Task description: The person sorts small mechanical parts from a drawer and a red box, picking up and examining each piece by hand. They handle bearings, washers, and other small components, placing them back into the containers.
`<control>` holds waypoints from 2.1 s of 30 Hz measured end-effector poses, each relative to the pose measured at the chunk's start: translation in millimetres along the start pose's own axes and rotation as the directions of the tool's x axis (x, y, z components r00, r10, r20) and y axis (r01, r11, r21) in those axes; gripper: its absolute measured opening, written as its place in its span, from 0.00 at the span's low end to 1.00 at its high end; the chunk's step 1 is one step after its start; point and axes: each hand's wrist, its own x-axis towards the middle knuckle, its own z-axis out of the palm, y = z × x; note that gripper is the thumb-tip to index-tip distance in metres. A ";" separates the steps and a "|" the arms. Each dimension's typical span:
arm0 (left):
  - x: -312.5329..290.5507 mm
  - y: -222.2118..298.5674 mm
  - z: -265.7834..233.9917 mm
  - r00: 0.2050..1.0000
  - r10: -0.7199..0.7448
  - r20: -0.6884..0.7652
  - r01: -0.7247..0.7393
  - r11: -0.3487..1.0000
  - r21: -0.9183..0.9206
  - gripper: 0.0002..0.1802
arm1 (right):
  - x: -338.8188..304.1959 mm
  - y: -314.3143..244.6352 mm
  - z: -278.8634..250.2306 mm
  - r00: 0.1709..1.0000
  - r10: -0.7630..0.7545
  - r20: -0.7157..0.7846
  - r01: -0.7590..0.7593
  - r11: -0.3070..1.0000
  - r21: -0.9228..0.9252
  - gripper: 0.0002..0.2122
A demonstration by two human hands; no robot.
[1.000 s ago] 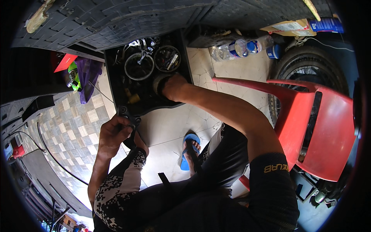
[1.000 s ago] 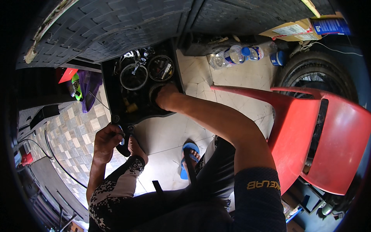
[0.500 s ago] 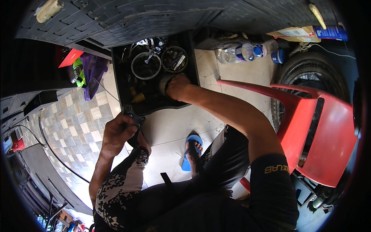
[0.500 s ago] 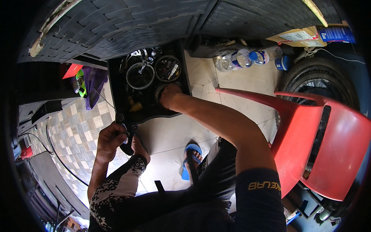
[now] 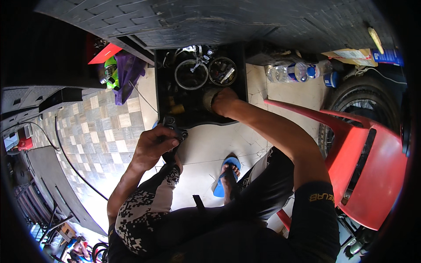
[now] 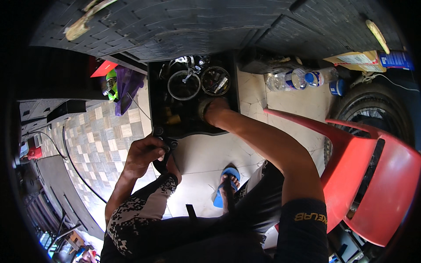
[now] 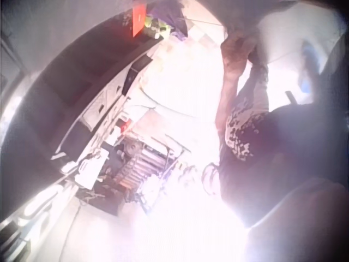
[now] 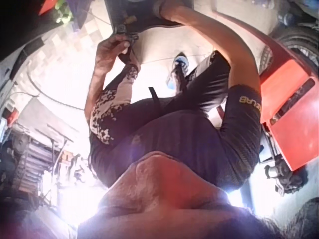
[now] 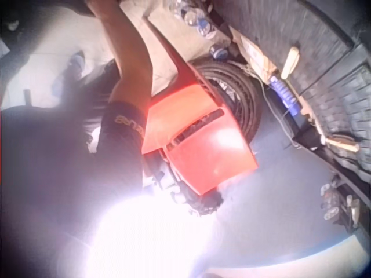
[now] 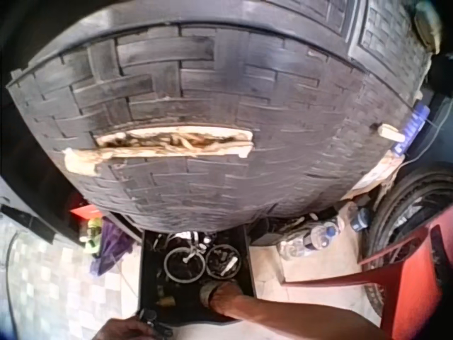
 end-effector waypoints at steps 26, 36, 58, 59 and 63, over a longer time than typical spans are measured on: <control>1.0 6.1 -2.8 0.997 -0.050 0.065 0.071 0.925 -0.374 0.14 | -93.0 27.7 -48.9 0.832 -0.149 -0.534 0.399 -0.508 0.763 0.15; 3.4 6.8 0.0 0.998 -0.004 0.068 0.033 0.899 -0.437 0.14 | -98.3 0.9 -65.9 0.799 -0.114 -0.591 0.456 -0.525 0.719 0.15; 4.0 7.8 0.4 0.998 -0.013 0.061 0.037 0.918 -0.394 0.14 | -99.7 -12.2 -59.8 0.779 0.114 -0.616 0.582 -0.497 0.644 0.18; 4.1 7.8 0.5 0.998 -0.022 0.059 0.044 0.919 -0.392 0.13 | -101.2 -14.3 -61.6 0.783 0.131 -0.608 0.588 -0.476 0.654 0.18; 4.8 5.8 0.5 0.998 0.002 0.058 0.019 0.929 -0.369 0.13 | -109.7 -22.7 -72.2 0.826 0.160 -0.541 0.555 -0.403 0.728 0.19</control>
